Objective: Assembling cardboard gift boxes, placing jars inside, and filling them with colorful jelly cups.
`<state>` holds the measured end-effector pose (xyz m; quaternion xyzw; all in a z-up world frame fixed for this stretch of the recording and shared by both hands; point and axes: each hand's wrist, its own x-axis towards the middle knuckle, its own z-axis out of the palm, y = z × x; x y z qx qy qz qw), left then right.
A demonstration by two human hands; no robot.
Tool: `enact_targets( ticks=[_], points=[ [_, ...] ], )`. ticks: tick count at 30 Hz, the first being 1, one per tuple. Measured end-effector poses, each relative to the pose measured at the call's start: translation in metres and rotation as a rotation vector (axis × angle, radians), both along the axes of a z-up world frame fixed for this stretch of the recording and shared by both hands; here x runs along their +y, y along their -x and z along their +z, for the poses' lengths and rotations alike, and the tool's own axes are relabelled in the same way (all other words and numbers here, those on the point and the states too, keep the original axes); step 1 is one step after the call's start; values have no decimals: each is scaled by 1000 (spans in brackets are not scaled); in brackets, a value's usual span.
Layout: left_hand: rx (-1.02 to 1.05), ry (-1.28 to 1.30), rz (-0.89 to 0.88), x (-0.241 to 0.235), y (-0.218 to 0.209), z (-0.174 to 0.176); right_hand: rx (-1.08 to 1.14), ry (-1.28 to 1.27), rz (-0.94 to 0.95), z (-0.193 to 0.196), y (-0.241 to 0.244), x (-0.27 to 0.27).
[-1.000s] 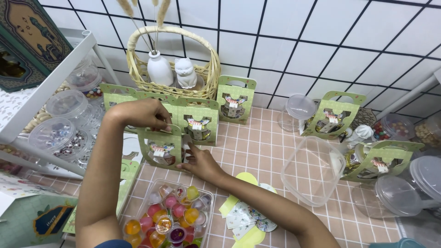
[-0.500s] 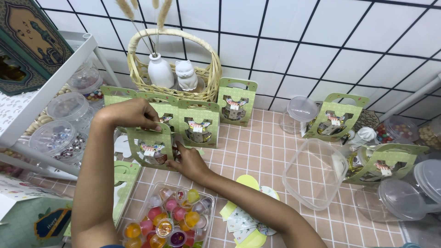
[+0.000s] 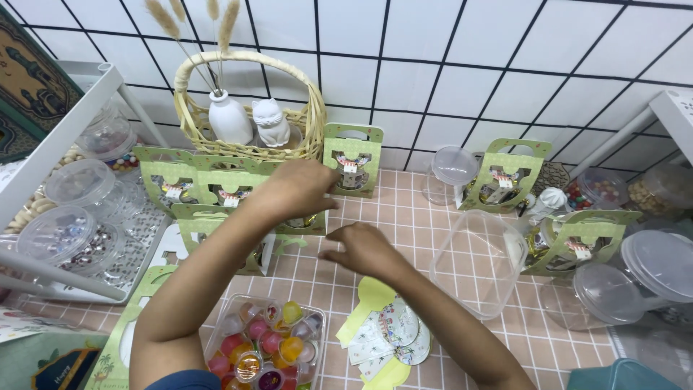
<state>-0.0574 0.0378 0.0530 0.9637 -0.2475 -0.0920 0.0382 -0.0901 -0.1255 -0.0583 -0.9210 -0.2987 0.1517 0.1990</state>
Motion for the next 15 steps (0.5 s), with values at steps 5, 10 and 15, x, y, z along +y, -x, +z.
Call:
enact_targets(
  ticks=[5,10,15],
  points=[
    [-141,14,-216,-72,-39,-83,-31,-24,-311,23,-23,-76],
    [-200,83,-253,-119,-39,-112,-355,207,-539,-11,-96,-131],
    [-215,182,-218,-136,-46,-164,-409,501,-757,-40,-142,-156]
  ],
)
